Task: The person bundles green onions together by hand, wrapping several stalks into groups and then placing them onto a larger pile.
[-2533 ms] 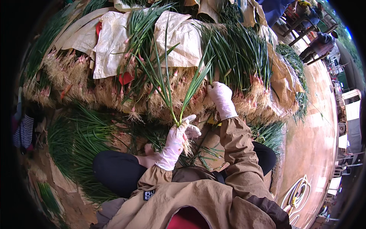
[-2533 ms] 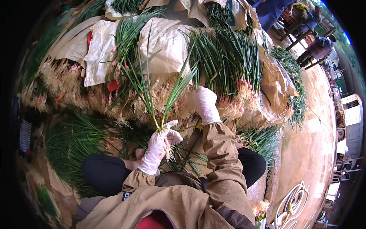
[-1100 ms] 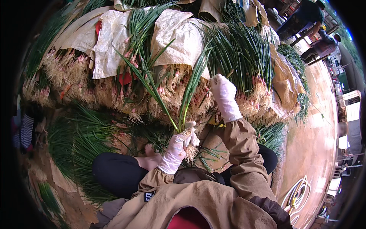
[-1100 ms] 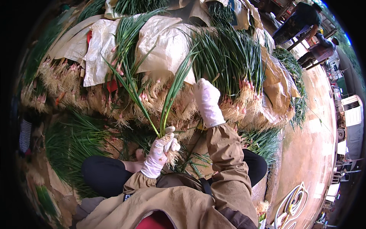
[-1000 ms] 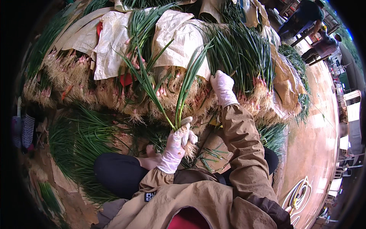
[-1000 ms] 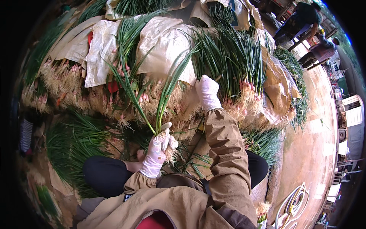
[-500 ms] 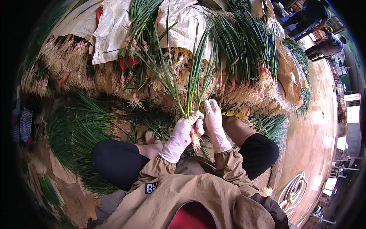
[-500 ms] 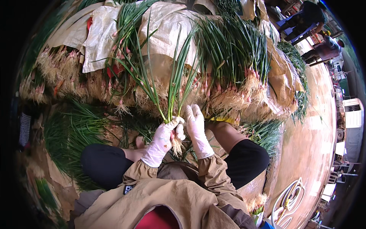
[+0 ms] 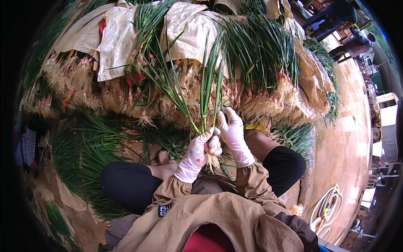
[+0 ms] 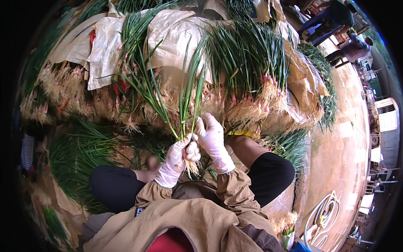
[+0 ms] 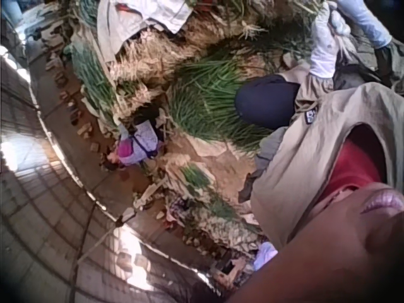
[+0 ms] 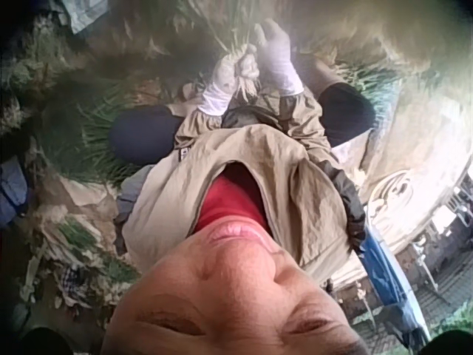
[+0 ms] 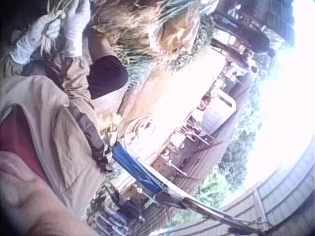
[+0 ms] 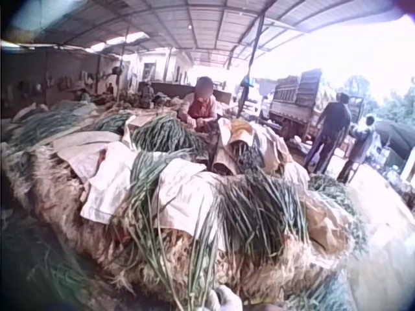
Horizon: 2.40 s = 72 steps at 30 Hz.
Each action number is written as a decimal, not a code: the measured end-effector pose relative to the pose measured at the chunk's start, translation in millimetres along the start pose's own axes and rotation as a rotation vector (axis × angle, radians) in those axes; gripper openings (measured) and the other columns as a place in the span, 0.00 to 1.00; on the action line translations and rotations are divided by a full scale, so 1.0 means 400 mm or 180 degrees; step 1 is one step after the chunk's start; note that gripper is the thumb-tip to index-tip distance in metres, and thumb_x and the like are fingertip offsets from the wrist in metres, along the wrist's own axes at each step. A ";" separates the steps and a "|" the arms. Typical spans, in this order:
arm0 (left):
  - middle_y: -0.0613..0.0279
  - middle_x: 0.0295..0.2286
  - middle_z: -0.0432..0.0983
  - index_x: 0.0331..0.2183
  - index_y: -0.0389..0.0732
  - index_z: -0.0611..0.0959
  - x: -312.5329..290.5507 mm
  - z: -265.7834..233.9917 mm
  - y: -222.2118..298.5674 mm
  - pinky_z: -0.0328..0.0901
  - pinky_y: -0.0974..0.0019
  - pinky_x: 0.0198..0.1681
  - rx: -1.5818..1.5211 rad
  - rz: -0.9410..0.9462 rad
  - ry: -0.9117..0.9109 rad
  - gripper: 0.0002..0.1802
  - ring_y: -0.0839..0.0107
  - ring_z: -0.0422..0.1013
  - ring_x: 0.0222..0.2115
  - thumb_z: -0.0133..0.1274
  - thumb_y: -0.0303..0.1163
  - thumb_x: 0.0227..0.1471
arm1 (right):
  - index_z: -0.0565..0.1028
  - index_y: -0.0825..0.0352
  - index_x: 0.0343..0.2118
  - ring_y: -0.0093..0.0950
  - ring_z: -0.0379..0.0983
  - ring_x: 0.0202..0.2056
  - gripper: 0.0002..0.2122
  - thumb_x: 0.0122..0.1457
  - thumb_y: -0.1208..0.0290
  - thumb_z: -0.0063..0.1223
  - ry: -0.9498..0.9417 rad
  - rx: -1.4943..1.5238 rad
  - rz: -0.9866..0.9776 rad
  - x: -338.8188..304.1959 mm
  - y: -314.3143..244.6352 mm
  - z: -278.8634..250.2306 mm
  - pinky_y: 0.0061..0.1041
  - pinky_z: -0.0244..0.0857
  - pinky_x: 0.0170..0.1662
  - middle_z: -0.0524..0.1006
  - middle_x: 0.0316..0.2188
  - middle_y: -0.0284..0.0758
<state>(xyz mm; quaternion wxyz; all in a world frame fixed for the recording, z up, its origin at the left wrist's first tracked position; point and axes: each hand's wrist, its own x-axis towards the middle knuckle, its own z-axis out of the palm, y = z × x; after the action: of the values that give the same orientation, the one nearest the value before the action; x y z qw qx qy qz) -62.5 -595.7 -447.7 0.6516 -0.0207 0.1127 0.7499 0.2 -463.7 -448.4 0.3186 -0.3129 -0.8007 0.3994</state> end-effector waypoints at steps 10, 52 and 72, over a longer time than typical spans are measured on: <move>0.65 0.17 0.68 0.41 0.34 0.75 -0.014 0.010 0.036 0.60 0.66 0.23 0.0594 0.0398 0.0479 0.17 0.72 0.65 0.16 0.42 0.39 0.64 | 0.79 0.63 0.33 0.36 0.78 0.28 0.18 0.58 0.51 0.52 -0.1308 -0.2328 0.0504 0.169 -0.006 -0.105 0.33 0.71 0.34 0.80 0.26 0.38; 0.62 0.22 0.72 0.43 0.35 0.74 -0.010 0.032 0.041 0.62 0.66 0.24 0.0199 0.0149 0.0321 0.14 0.71 0.68 0.19 0.42 0.36 0.64 | 0.75 0.63 0.31 0.31 0.77 0.23 0.16 0.57 0.53 0.56 -0.0579 -0.2934 0.0268 0.356 -0.018 -0.069 0.30 0.71 0.29 0.79 0.23 0.37; 0.67 0.17 0.68 0.38 0.35 0.76 -0.007 0.023 0.024 0.55 0.73 0.15 0.0594 -0.0151 0.1010 0.13 0.78 0.60 0.11 0.42 0.35 0.64 | 0.74 0.69 0.33 0.18 0.65 0.23 0.15 0.65 0.60 0.48 -0.0600 0.2484 0.1953 -0.036 0.084 -0.025 0.18 0.61 0.29 0.73 0.21 0.26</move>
<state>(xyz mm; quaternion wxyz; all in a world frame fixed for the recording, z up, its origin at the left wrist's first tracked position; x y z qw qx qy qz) -70.5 -597.8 -436.8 0.6422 -0.0808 0.2827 0.7079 24.8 -453.8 -475.7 0.2061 -0.3540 -0.4882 0.7707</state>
